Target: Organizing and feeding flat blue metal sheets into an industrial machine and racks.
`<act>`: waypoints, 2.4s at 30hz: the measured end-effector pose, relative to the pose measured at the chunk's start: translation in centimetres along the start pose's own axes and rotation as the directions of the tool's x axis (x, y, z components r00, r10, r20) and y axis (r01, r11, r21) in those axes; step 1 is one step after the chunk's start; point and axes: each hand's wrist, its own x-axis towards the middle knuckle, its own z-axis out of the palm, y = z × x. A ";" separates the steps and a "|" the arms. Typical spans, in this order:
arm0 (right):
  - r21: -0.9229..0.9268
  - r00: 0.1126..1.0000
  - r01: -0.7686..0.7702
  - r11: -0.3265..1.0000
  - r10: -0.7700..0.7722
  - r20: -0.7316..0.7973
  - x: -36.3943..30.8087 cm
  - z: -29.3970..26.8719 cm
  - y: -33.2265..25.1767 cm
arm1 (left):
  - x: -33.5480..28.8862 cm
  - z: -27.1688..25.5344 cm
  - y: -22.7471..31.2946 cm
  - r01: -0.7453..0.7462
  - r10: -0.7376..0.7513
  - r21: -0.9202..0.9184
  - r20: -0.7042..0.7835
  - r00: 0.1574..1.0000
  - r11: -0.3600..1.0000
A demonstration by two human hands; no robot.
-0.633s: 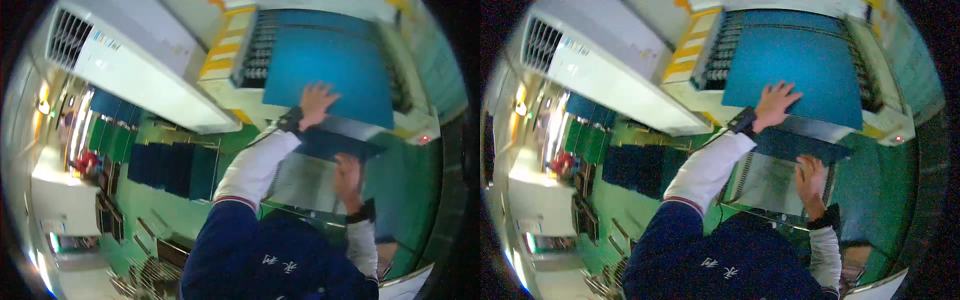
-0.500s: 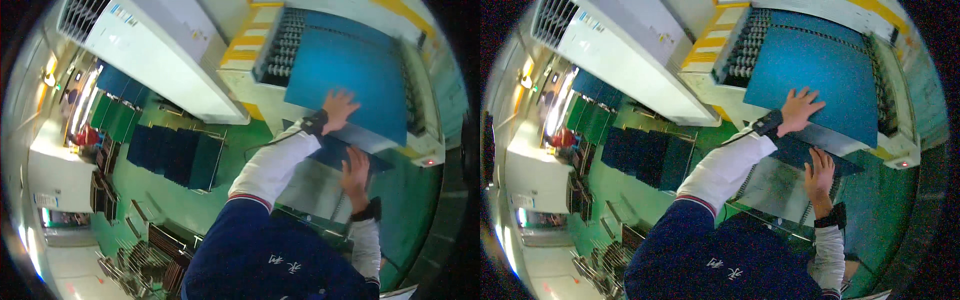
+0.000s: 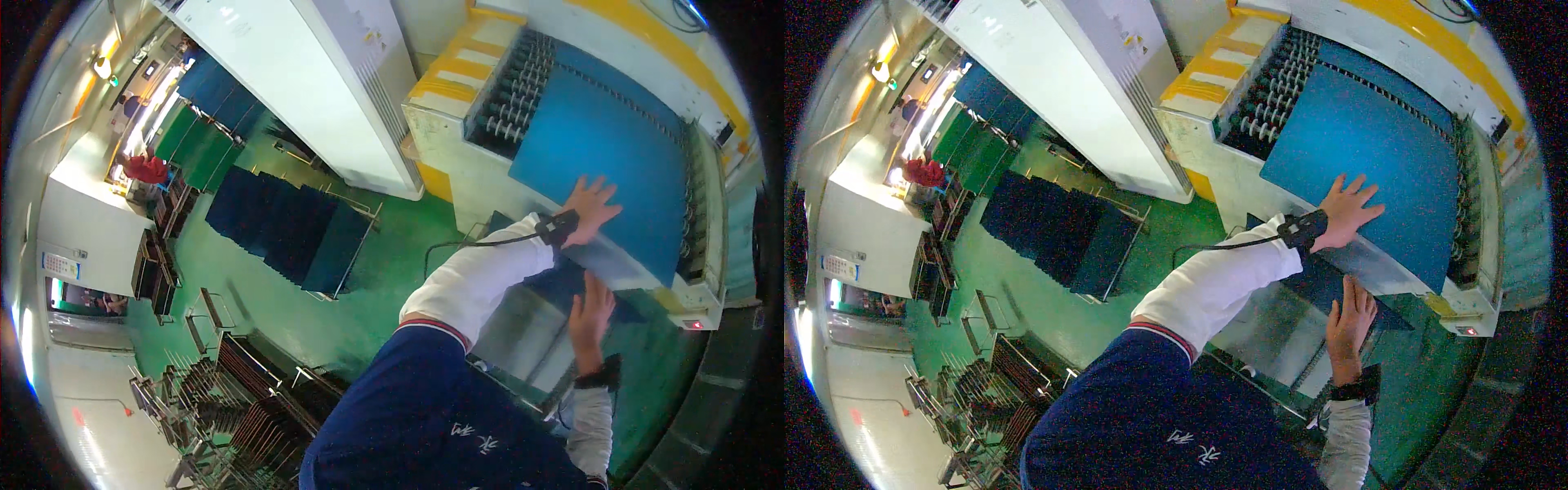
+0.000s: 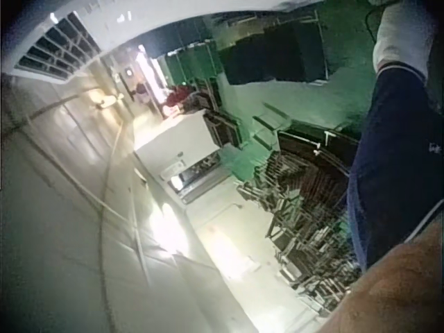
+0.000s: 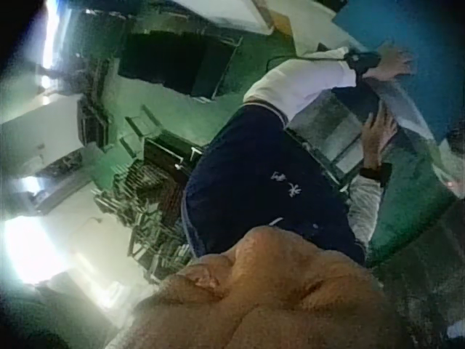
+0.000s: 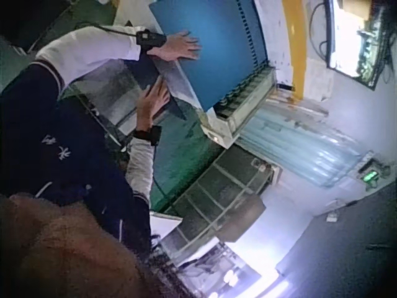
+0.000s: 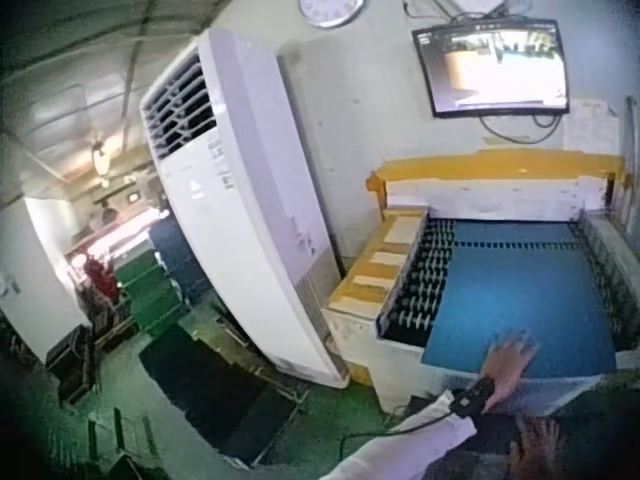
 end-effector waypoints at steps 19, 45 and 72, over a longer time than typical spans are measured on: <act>0.178 0.974 0.218 0.960 -0.201 -0.107 2.0 0.0 2.5 | -16.0 2.0 6.1 0.271 -0.261 0.071 -0.122 0.958 0.960; 0.158 0.957 0.222 0.962 -0.246 0.153 4.8 3.7 4.8 | -15.5 3.8 5.7 0.306 -0.289 0.061 -0.195 0.937 0.950; 0.070 0.972 0.119 0.990 -0.102 -0.214 -1.3 2.1 -1.0 | -18.4 3.1 7.3 0.188 -0.167 0.210 -0.112 0.980 0.960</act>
